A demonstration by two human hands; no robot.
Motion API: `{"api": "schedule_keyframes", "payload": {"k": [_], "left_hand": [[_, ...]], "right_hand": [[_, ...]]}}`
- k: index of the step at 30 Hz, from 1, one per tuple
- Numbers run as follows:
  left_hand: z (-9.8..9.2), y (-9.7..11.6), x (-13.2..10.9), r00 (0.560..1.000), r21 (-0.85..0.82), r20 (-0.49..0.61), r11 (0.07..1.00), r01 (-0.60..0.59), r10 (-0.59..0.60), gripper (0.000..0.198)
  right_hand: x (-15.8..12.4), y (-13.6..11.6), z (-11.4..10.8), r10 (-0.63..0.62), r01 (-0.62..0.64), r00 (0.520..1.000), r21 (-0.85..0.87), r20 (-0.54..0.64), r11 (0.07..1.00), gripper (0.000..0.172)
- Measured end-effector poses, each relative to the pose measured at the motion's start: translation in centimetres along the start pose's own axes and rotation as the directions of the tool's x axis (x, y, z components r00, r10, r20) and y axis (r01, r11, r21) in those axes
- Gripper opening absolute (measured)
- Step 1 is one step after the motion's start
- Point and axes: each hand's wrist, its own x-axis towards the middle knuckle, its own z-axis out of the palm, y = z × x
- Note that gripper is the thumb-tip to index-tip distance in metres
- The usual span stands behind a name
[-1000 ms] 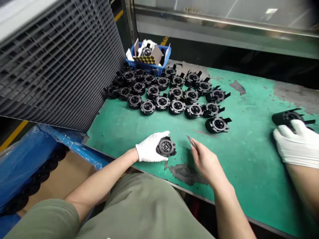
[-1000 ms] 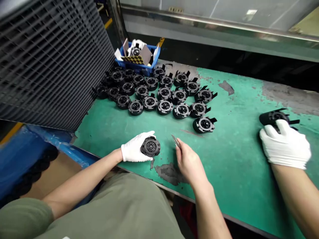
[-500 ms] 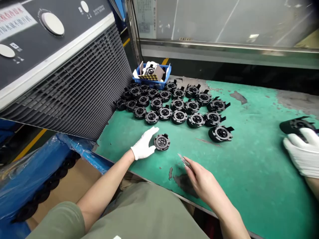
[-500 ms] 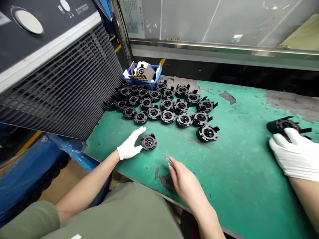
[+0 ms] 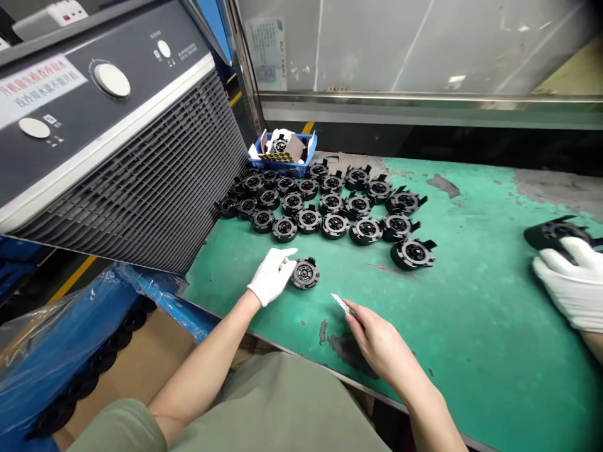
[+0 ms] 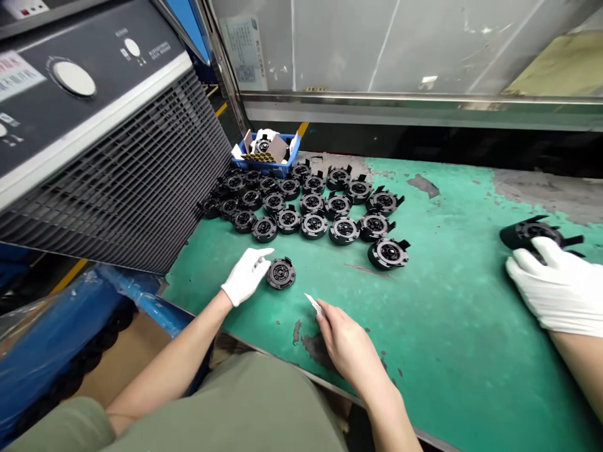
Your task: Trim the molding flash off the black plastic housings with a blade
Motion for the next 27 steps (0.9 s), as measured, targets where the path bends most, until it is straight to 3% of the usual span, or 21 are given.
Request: {"api": "schedule_keyframes", "payload": {"k": [2, 5, 8, 12, 16, 20, 27], "left_hand": [[-1.8, 0.0, 1.1, 0.997, -0.005, 0.054, 0.999, -0.051, 0.051, 0.049], [-3.8, 0.2, 2.0, 0.962, -0.025, 0.235, 0.990, -0.136, 0.138, 0.064], [-3.9, 0.8, 2.1, 0.924, -0.014, 0.356, 0.989, -0.147, 0.142, 0.081], [-1.8, 1.6, 2.7, 0.947, 0.098, 0.318, 0.992, -0.076, 0.042, 0.080], [-0.2, 1.8, 2.9, 0.956, 0.123, 0.291, 0.989, -0.082, 0.043, 0.059], [-0.4, 1.5, 0.9, 0.955, 0.030, 0.283, 0.995, -0.100, 0.087, 0.056], [0.2, 0.5, -2.6, 0.969, -0.096, 0.189, 0.985, -0.145, 0.161, 0.071]], "right_hand": [[-0.3, 0.3, -0.2, 0.013, -0.013, 1.000, 0.000, -0.008, 1.000, 0.048], [-0.7, 0.8, -0.3, 0.021, -0.021, 1.000, 0.000, -0.015, 1.000, 0.046], [-0.9, 0.9, -0.3, 0.028, -0.028, 0.999, 0.000, -0.028, 1.000, 0.045], [-0.8, 0.7, -0.1, 0.034, -0.034, 0.997, 0.005, -0.068, 0.999, 0.045], [-0.6, 0.4, -0.1, 0.023, -0.022, 0.996, 0.018, -0.086, 1.000, 0.043], [-0.7, 0.1, -0.2, 0.007, -0.004, 0.996, 0.034, -0.094, 0.999, 0.040], [-0.6, -0.7, -0.5, 0.006, 0.000, 0.995, 0.063, -0.095, 0.998, 0.035]]}}
